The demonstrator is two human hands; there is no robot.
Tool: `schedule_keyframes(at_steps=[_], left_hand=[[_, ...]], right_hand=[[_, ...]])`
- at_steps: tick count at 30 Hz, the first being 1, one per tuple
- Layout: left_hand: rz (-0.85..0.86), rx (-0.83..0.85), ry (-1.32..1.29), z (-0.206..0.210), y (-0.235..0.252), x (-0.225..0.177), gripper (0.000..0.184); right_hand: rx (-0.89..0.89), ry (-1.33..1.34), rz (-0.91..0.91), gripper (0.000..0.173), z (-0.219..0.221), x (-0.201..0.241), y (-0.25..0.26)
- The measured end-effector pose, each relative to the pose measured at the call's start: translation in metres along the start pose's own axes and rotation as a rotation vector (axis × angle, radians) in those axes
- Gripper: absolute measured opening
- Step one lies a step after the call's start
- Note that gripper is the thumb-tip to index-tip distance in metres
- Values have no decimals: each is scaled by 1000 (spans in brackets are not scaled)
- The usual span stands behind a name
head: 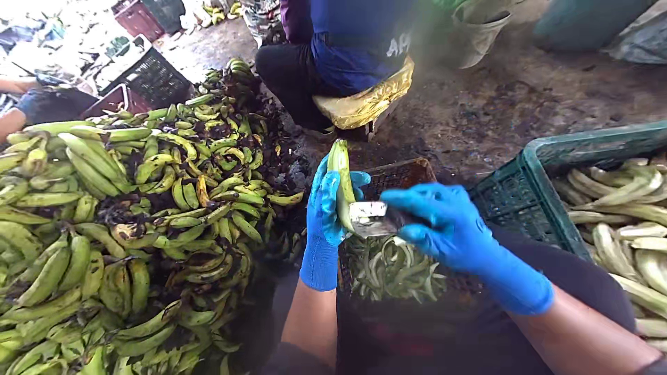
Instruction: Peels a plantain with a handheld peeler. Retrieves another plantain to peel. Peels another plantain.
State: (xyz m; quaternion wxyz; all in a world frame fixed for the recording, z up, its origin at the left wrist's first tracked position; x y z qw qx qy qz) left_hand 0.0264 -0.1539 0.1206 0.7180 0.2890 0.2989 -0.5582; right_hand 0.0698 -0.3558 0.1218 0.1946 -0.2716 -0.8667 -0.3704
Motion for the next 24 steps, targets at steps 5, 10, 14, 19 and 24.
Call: schedule_keyframes(at_steps=[5, 10, 14, 19, 24], left_hand=[[-169, 125, 10, 27, -17, 21, 53], [-255, 176, -43, 26, -12, 28, 53], [77, 27, -225, 17, 1, 8, 54], [-173, 68, -52, 27, -17, 25, 45], [-204, 75, 124, 21, -8, 20, 49]], right_hand=[[-264, -318, -10, 46, -14, -16, 16], [-383, -411, 166, 56, -39, -36, 32], [-83, -106, -12, 56, -3, 3, -2], [-295, -374, 2, 46, -20, -18, 27], [-328, -414, 121, 56, -29, -30, 33]])
Point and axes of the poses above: each hand's wrist, its own y-axis towards the middle knuckle, its own z-axis out of the palm, x = y × z, the point moved 4 cm from there along y, towards the middle knuckle, and after that the axes turned 8 degrees about -y, right-handed, at the moved point
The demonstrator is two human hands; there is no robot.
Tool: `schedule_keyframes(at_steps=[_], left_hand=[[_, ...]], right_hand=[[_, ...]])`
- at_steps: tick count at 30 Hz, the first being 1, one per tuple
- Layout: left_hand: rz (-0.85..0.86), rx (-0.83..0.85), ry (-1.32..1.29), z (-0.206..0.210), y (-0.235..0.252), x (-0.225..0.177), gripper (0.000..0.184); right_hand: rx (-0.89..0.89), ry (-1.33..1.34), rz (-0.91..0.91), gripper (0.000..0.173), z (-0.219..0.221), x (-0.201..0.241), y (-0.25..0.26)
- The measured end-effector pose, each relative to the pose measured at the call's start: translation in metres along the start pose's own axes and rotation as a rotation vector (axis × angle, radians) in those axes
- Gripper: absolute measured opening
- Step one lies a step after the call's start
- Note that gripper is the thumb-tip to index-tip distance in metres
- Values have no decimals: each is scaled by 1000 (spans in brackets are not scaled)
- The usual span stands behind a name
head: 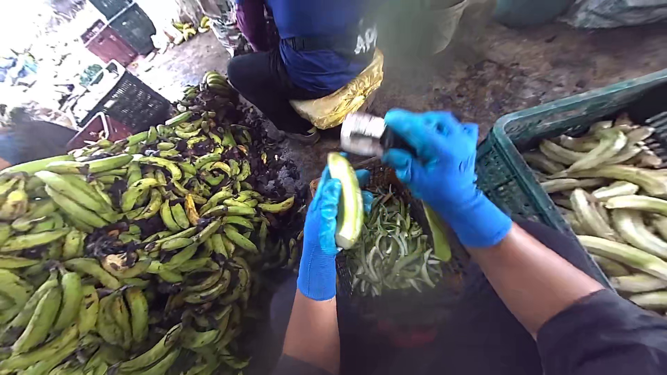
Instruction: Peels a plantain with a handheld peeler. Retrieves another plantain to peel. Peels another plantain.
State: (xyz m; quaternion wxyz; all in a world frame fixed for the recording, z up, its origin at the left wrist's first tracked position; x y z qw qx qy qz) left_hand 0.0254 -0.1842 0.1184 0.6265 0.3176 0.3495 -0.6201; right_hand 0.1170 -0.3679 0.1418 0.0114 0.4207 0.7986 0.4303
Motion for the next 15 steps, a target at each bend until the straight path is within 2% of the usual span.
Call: schedule_keyframes(at_steps=[4, 5, 6, 8, 10, 11, 13, 15], left_hand=[[408, -117, -316, -2, 4, -28, 39], [435, -113, -321, -1, 0, -29, 39], [397, -86, -276, 2, -4, -27, 40], [185, -7, -60, 2, -11, -21, 52], [-60, 118, 77, 2, -14, -14, 58], [-85, 164, 89, 4, -13, -13, 60], [39, 136, 9, 3, -5, -18, 55], [289, -26, -197, 0, 2, -25, 45]], right_hand=[[60, 121, -245, 51, -4, 44, -45], [53, 127, -270, 50, -5, 45, -44], [44, 128, -272, 50, -4, 42, -38], [26, 118, -215, 50, 3, 22, -14], [18, 111, -85, 53, 8, -1, 8], [24, 105, -21, 54, 9, -7, 14], [33, 116, 44, 56, 6, 0, 11], [12, 133, -14, 56, 2, 28, -13]])
Point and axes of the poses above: each hand's wrist, its own y-axis towards the middle knuckle, its own z-axis out of the palm, x = y × z, the point moved 4 cm from there along y, towards the middle knuckle, and after that the axes turned 8 degrees about -y, right-handed, at the moved point
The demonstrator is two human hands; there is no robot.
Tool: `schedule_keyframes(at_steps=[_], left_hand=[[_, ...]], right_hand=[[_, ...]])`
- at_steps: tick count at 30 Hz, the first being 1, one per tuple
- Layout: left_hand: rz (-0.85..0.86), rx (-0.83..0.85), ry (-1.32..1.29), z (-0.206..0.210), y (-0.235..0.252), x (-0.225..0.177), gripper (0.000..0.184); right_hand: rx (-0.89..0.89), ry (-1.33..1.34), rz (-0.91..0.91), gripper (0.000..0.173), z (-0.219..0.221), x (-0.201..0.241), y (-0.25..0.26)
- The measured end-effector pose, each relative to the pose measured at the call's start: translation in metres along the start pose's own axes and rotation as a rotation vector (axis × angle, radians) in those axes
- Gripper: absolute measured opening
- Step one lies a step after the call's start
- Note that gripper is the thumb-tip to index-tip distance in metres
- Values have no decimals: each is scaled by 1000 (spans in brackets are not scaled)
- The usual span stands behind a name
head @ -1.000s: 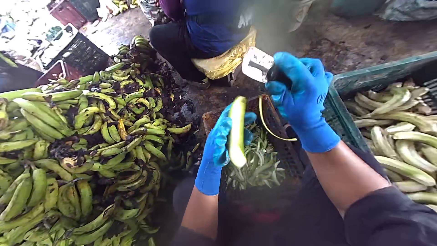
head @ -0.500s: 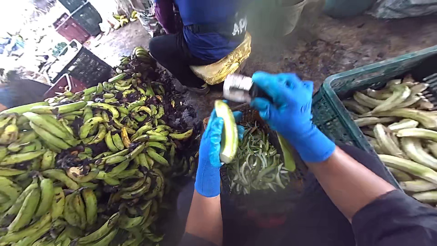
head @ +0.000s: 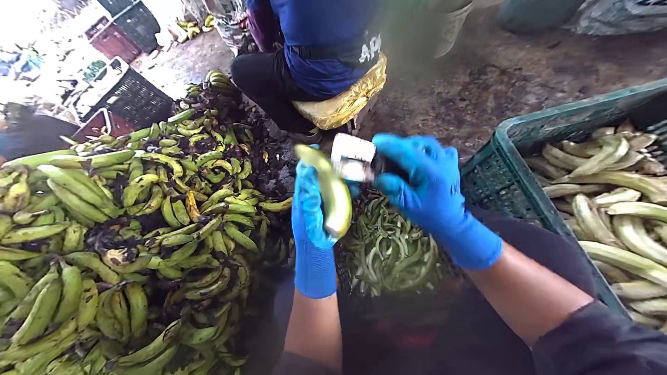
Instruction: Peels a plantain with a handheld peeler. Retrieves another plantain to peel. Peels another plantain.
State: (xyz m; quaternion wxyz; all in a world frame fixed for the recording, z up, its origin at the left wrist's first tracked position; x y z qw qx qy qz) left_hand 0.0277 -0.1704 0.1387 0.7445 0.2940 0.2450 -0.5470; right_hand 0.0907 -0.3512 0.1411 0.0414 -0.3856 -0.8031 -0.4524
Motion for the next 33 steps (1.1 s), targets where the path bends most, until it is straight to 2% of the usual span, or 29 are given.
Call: schedule_keyframes(at_steps=[3, 5, 8, 13, 15, 17, 18, 20, 22, 24, 27, 29, 33], left_hand=[[343, -242, -273, 8, 1, -9, 34], [374, -217, -349, 13, -2, -7, 35], [146, 10, -239, 17, -6, 1, 39], [-49, 117, 199, 7, -16, -11, 48], [-187, 173, 406, 9, -25, -13, 48], [-335, 299, 412, 3, -24, -4, 61], [-375, 349, 371, 0, -21, 1, 65], [-365, 295, 330, -9, -17, 6, 70], [-280, 138, 220, -16, -11, 7, 61], [-198, -73, -113, -17, -6, 9, 43], [-209, -114, -642, -18, -1, 7, 49], [-164, -157, -737, -18, -1, 2, 48], [-62, -208, -744, -15, 1, -3, 39]], right_hand=[[-18, 55, -99, 51, 3, 34, -37], [-20, 83, -107, 49, 4, 36, -35], [-3, 105, -99, 53, 6, 21, -13], [-62, 54, -222, 51, 1, 5, -12], [35, 49, -193, 56, -1, -8, 4], [236, 13, -50, 61, 4, -27, 19], [326, -30, 44, 59, 10, -34, 20], [410, -102, 174, 54, 19, -38, 14], [304, -98, 106, 58, 20, -21, 1], [115, -36, -58, 61, 15, 6, -20], [-37, -22, -204, 55, 7, 28, -44], [-74, -31, -201, 52, 4, 30, -47], [-82, -16, -127, 51, 13, 29, -46]])
Point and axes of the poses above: each hand's wrist, its own y-axis towards the middle knuckle, its own z-axis out of the palm, x = y × z, the point moved 4 cm from there along y, towards the middle knuckle, and after that the axes turned 8 degrees about -y, right-handed, at the moved point
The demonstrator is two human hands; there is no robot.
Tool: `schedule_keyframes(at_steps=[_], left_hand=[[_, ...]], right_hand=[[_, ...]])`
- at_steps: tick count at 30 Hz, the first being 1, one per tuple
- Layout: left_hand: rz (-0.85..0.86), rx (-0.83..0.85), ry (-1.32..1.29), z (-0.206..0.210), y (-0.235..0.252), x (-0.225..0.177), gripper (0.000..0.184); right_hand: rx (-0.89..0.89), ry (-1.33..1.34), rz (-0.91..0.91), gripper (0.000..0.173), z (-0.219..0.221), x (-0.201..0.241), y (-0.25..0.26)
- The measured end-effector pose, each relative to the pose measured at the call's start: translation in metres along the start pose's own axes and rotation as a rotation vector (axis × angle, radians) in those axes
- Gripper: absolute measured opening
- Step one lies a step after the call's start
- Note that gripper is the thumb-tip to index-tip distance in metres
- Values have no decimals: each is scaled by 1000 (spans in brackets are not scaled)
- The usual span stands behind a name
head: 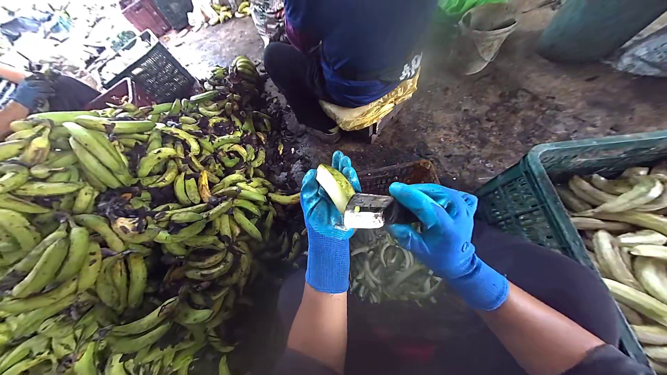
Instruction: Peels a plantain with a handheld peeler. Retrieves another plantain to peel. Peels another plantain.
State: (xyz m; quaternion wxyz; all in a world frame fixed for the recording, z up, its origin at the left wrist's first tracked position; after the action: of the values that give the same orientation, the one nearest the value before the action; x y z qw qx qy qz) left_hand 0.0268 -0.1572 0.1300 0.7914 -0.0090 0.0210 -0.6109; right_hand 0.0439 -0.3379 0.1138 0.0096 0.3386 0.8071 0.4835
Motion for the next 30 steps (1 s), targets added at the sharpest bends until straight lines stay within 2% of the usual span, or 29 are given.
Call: schedule_keyframes(at_steps=[8, 10, 13, 16, 18, 20, 21, 23, 24, 25, 27, 28, 29, 30], left_hand=[[61, -16, -63, -11, -4, -2, 36], [-18, 50, 39, -10, -5, 2, 37], [-46, 140, 209, -5, -9, 7, 38], [-45, 42, 443, -3, -13, 7, 39], [-20, 71, 668, -4, -20, 7, 37], [-3, 118, 962, -3, -28, 11, 44], [-45, 139, 1011, -4, -28, 13, 47], [-107, 153, 910, -6, -21, 14, 51], [-116, 118, 787, -8, -17, 10, 50], [-110, 70, 692, -8, -13, 4, 51], [-124, 31, 506, -11, -8, -8, 58], [-160, 74, 423, -14, -8, -12, 58], [-202, 100, 373, -16, -7, -14, 57], [-228, 96, 356, -17, -8, -12, 56]], right_hand=[[-22, -25, -103, 46, 6, 2, 1], [49, 50, -71, 50, 8, 1, 9], [85, 95, -52, 54, 5, -3, 15], [26, 54, -140, 49, 4, -3, 10], [54, 82, -137, 48, 5, -8, 15], [182, 191, 36, 52, 11, -24, 27], [286, 257, 187, 54, 15, -37, 31], [464, 353, 543, 48, 25, -63, 29], [467, 340, 618, 48, 28, -69, 27], [446, 293, 564, 50, 25, -66, 27], [310, 198, 158, 55, 11, -43, 22], [255, 166, -50, 55, 3, -30, 17], [218, 137, -199, 52, -3, -20, 12], [200, 116, -268, 48, -7, -11, 11]])
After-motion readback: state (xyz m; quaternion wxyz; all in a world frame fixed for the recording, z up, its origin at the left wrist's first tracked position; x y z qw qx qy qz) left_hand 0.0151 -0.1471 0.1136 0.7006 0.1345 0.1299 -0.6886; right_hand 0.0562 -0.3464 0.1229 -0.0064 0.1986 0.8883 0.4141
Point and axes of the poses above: each hand's wrist, its own y-axis towards the middle knuckle, its own z-axis out of the palm, x = y × z, the point moved 4 cm from there along y, towards the middle knuckle, and after that the axes turned 8 degrees about -y, right-handed, at the moved point
